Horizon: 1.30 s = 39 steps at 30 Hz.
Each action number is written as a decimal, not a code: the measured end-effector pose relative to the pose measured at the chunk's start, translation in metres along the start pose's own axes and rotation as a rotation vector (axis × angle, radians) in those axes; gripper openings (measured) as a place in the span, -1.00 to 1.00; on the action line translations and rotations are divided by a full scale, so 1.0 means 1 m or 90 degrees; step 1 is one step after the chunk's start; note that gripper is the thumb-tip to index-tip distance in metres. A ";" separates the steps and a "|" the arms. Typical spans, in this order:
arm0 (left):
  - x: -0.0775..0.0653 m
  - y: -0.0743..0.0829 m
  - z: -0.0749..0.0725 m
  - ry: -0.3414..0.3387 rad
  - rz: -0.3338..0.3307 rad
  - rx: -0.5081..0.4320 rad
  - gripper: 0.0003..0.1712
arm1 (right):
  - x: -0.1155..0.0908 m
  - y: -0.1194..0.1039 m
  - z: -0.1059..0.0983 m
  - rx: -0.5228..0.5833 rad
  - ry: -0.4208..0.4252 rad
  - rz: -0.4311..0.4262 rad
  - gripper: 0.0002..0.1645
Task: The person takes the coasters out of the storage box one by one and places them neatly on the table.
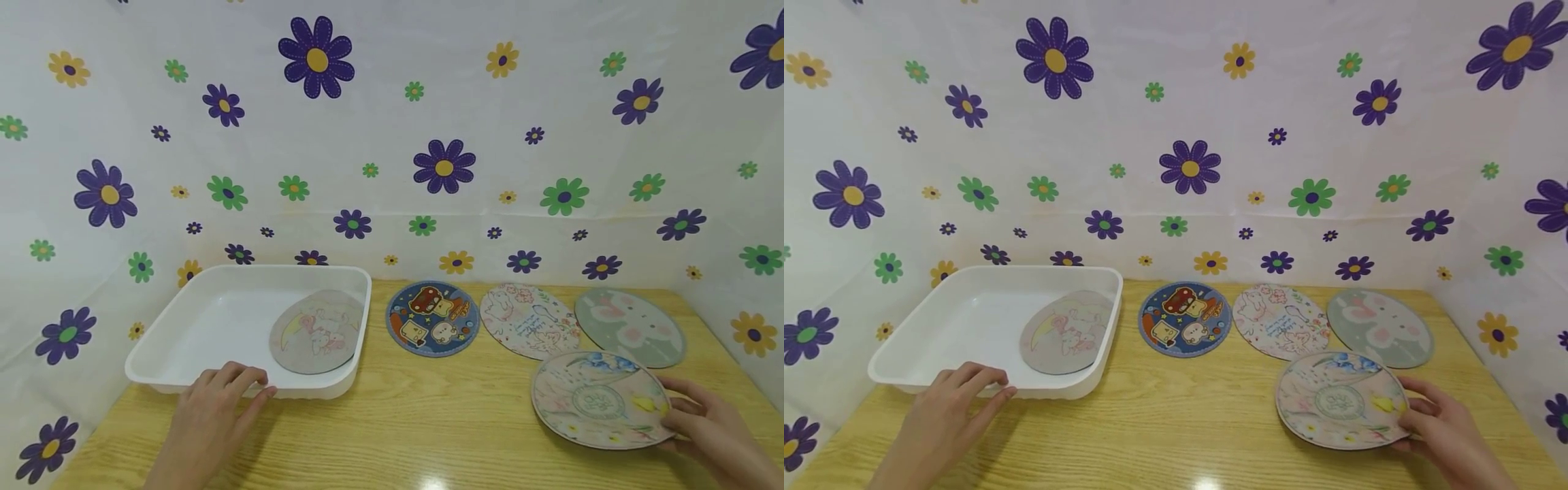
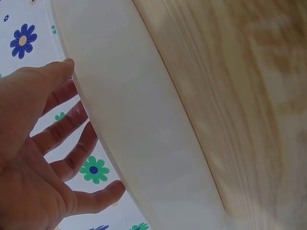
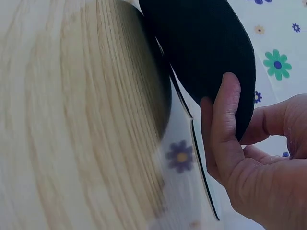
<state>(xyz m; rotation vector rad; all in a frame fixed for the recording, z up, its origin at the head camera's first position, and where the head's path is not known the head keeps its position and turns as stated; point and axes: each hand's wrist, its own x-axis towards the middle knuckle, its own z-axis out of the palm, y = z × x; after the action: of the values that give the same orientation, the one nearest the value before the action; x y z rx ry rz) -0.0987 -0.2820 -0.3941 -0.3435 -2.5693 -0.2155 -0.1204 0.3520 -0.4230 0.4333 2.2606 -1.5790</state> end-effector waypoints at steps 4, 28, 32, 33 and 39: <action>-0.001 0.001 -0.001 -0.014 -0.014 0.001 -0.72 | 0.001 0.006 -0.005 0.000 0.009 0.013 -0.11; -0.002 0.001 0.001 -0.011 -0.018 -0.007 -0.73 | 0.018 0.022 -0.023 -0.068 0.107 0.061 -0.17; -0.001 0.002 0.000 -0.007 -0.020 -0.011 -0.73 | 0.025 0.027 -0.027 -0.085 0.136 0.060 -0.18; -0.001 0.002 0.000 -0.005 -0.019 -0.012 -0.73 | 0.026 0.027 -0.027 -0.088 0.143 0.059 -0.19; -0.002 0.002 0.000 -0.011 -0.023 -0.011 -0.74 | 0.030 0.030 -0.029 -0.112 0.168 0.059 -0.24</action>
<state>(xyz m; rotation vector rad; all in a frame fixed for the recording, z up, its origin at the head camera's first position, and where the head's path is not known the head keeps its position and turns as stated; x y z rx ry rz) -0.0969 -0.2802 -0.3952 -0.3060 -2.5941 -0.2487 -0.1374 0.3902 -0.4521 0.7221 2.5071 -1.3300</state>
